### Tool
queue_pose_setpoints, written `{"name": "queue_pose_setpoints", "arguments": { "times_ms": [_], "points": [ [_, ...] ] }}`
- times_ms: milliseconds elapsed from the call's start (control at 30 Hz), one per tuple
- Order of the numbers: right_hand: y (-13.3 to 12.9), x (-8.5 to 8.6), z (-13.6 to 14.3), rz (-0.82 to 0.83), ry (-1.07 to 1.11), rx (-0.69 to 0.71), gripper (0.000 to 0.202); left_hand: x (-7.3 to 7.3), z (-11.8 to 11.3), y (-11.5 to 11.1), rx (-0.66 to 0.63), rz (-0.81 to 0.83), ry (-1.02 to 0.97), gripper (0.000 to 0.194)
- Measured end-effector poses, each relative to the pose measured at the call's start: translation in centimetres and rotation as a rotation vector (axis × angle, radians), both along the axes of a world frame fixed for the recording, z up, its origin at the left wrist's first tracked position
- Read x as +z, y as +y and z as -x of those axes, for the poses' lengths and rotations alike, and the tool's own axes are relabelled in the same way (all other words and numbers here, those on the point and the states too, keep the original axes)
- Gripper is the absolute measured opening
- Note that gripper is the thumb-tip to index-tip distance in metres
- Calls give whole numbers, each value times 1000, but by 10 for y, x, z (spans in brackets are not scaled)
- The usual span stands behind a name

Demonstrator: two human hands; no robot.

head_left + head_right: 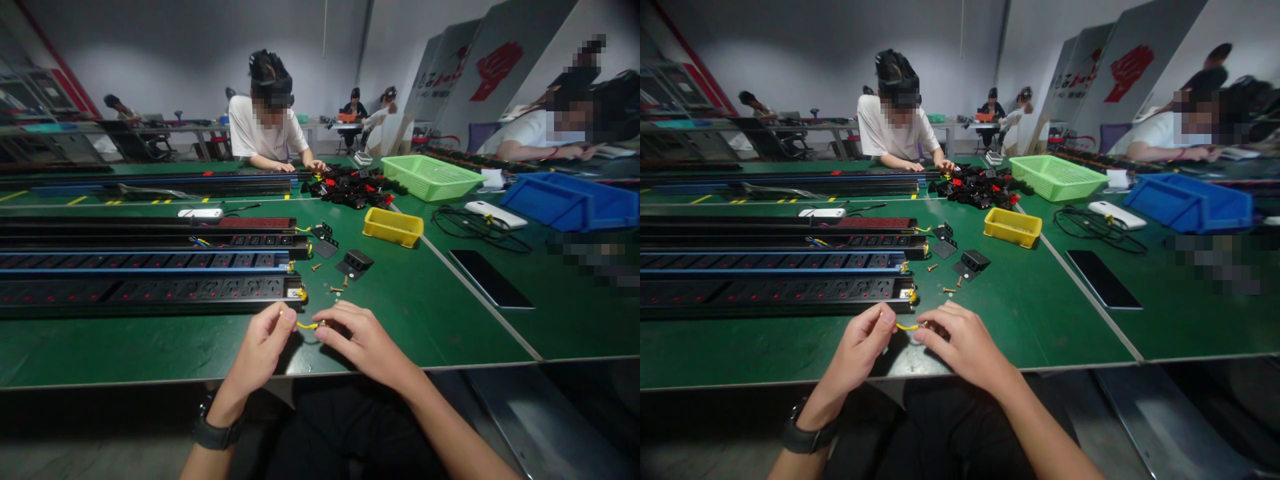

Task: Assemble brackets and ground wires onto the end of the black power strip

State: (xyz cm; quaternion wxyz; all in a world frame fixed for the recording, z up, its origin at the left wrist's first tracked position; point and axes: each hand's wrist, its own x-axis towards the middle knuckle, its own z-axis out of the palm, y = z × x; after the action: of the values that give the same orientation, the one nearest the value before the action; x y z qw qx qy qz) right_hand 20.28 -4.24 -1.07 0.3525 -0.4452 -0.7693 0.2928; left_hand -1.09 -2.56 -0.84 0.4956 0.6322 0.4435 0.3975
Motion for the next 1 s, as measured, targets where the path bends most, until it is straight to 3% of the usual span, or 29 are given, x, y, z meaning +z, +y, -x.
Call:
{"name": "queue_pose_setpoints", "arguments": {
  "times_ms": [400, 667, 1000],
  "points": [
    [-1, 1, 6, -30, -112, -4, 50, -4, 4, -3, 36, -105, 48, 46],
    [-1, -1, 3, -78, -1, -36, 34, -2, -1, 0, -21, -13, 38, 52],
    [-1, -4, -2, -92, 45, -23, 26, 7, -3, -4, -237, -232, 414, 38]
  ]
}}
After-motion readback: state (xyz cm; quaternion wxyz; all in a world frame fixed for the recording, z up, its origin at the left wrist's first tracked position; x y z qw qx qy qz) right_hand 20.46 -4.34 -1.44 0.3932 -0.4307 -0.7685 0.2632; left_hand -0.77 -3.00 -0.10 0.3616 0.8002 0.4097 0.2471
